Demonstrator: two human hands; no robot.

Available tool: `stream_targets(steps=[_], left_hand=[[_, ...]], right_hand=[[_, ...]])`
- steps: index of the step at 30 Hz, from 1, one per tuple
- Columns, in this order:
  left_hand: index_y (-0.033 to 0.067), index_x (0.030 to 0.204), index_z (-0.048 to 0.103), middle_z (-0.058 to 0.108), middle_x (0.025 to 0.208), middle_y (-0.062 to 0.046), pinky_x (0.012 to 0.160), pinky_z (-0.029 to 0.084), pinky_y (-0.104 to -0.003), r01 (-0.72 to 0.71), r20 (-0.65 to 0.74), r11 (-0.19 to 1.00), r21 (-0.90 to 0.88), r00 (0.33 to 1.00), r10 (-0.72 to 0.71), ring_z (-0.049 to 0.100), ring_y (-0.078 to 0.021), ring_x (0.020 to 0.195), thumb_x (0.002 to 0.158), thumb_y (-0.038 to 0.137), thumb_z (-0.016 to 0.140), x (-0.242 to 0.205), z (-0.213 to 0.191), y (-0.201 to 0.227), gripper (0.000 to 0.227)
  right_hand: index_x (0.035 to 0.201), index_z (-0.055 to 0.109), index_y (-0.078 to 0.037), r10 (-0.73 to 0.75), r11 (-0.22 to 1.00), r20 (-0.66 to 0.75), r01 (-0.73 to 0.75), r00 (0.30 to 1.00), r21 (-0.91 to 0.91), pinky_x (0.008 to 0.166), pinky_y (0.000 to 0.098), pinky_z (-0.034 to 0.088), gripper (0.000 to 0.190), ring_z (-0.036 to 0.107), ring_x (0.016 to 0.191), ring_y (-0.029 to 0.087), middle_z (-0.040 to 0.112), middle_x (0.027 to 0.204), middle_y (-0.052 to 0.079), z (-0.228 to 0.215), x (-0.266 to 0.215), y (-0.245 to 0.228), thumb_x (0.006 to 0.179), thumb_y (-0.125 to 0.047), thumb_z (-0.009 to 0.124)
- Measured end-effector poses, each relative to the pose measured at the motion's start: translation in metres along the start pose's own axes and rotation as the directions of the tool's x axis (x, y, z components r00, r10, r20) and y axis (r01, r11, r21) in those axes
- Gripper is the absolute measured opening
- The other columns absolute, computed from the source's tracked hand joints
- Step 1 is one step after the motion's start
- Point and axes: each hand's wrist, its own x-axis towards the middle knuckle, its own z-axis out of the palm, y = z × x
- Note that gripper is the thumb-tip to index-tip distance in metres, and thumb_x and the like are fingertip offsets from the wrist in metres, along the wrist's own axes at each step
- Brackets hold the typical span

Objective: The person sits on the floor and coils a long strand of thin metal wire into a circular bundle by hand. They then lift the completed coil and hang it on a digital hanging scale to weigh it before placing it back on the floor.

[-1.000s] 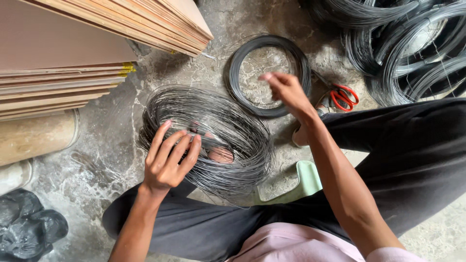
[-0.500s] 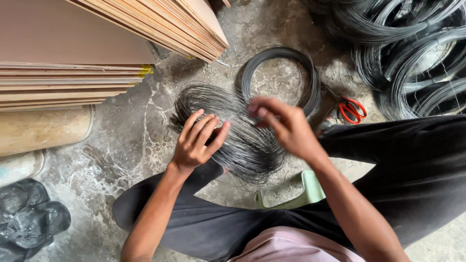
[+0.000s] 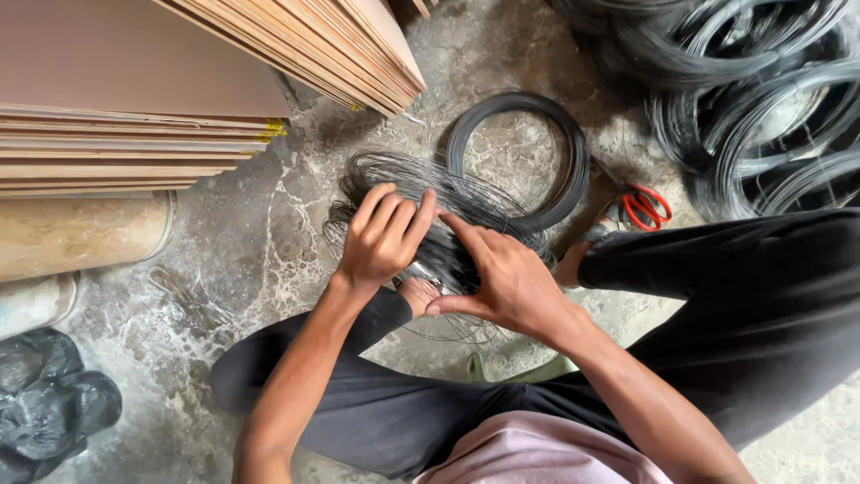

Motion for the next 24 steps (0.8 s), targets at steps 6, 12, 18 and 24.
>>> stream_targets(steps=[6,12,18,24], left_hand=[[0.0012,0.091,0.061,0.040,0.060,-0.005,0.068,0.052,-0.031,0.029,0.060,0.997,0.067,0.998,-0.033,0.048,-0.0193,0.055,0.086,-0.001,0.043,0.027,0.001,-0.011,0.019],[0.0033,0.103,0.057,0.046,0.066,-0.005,0.060,0.045,-0.031,0.097,0.119,0.995,0.005,0.988,-0.096,0.051,-0.0227,0.062,0.071,0.004,0.065,0.031,0.016,-0.031,0.033],[0.0102,0.088,0.052,0.055,0.069,-0.001,0.049,0.049,-0.024,0.055,0.073,0.981,0.184,0.995,-0.070,0.056,-0.0122,0.058,0.097,0.018,0.047,0.056,-0.004,-0.041,0.013],[0.0067,0.095,0.050,0.054,0.088,-0.010,0.050,0.056,-0.031,0.171,0.106,0.983,0.070,0.978,-0.178,0.058,-0.0210,0.078,0.084,0.000,0.049,0.062,-0.003,-0.038,0.013]], right_hand=[[0.101,0.049,-0.009,0.123,0.951,0.042,-0.106,0.991,-0.290,0.064,0.0534,0.048,0.047,0.063,0.071,0.040,0.063,0.075,0.017,-0.016,0.019,0.018,0.066,-0.030,0.072],[0.089,0.051,-0.007,0.051,0.949,0.091,-0.019,0.995,-0.314,0.060,0.0527,0.044,0.032,0.060,0.072,0.045,0.060,0.069,0.021,-0.080,0.040,-0.024,0.072,-0.029,0.067],[0.118,0.050,0.008,-0.062,0.899,0.186,0.136,0.981,-0.416,0.050,0.0419,0.044,0.044,0.062,0.059,0.033,0.064,0.076,0.023,-0.112,0.049,-0.040,0.081,-0.014,0.060],[0.112,0.054,0.001,-0.038,0.867,0.113,0.089,0.993,-0.490,0.057,0.0418,0.042,0.041,0.059,0.065,0.035,0.062,0.074,0.020,-0.115,0.049,-0.046,0.076,-0.017,0.062]])
